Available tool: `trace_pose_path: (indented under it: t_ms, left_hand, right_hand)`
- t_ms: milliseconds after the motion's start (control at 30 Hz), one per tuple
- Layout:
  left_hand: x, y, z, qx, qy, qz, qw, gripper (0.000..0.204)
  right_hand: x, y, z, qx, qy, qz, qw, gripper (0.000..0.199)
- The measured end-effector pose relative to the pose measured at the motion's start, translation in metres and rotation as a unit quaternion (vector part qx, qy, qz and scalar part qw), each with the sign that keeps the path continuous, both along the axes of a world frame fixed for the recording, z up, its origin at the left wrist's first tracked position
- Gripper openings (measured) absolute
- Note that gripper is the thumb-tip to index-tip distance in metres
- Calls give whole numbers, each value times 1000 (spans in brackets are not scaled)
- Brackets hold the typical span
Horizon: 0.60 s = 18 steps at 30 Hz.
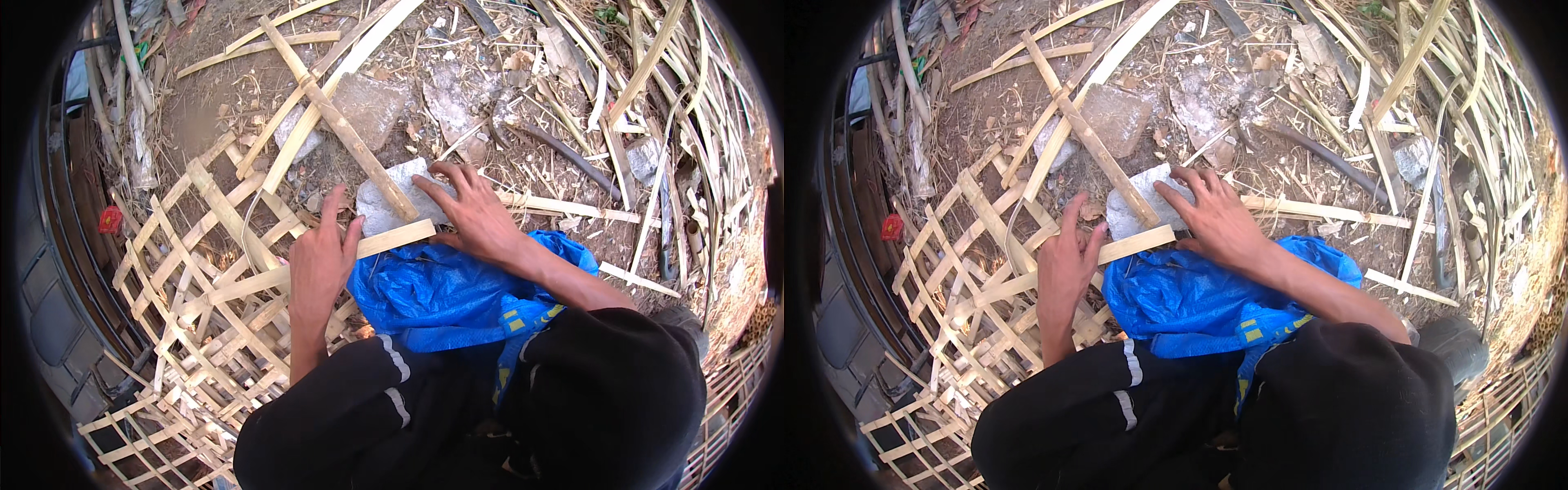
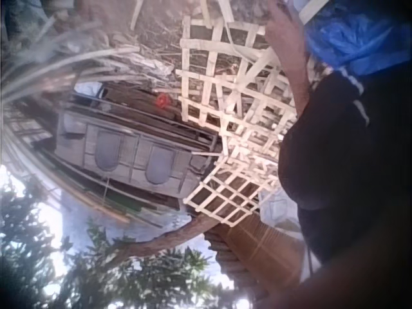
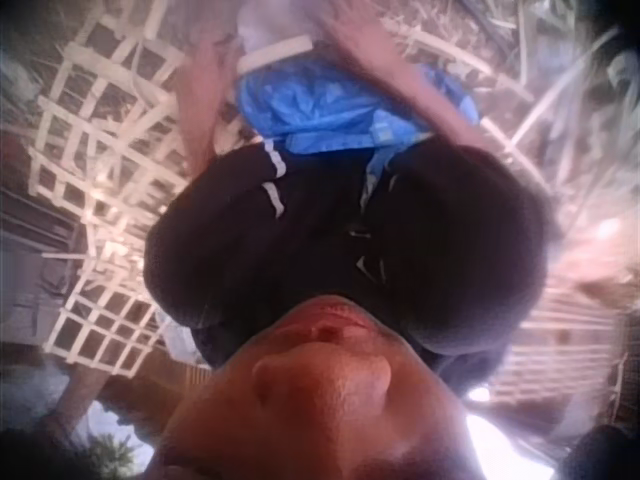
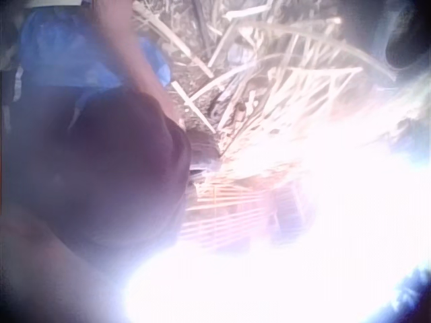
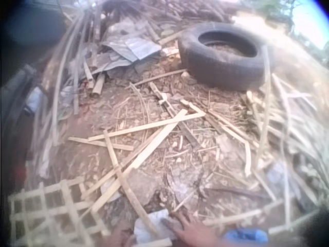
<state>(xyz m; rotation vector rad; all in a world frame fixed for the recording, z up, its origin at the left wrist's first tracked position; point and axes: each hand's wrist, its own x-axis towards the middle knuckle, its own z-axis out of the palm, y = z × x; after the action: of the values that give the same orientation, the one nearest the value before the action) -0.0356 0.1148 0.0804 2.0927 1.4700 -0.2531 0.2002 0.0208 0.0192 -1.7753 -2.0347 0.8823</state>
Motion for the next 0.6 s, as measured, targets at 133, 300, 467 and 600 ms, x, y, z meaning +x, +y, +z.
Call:
trace_pose_path:
  t_ms: [133, 300, 467, 600]
  left_hand:
    - [20, 33, 3, 27, 79, -185, 979, 72]
    - [37, 60, -11, 69, 66, -278, 956, 51]
    - [51, 67, 17, 127, 100, -274, 948, 34]
    - [83, 76, 40, 189, 11, -281, 941, 26]
  right_hand:
    - [-3, 2, -6, -23, 59, -22, 998, 83]
    - [32, 34, -11, 62, 44, 58, 995, 60]
    - [105, 104, -5, 142, 1, 148, 979, 57]
    - [151, 108, -1, 214, -107, -8, 971, 42]
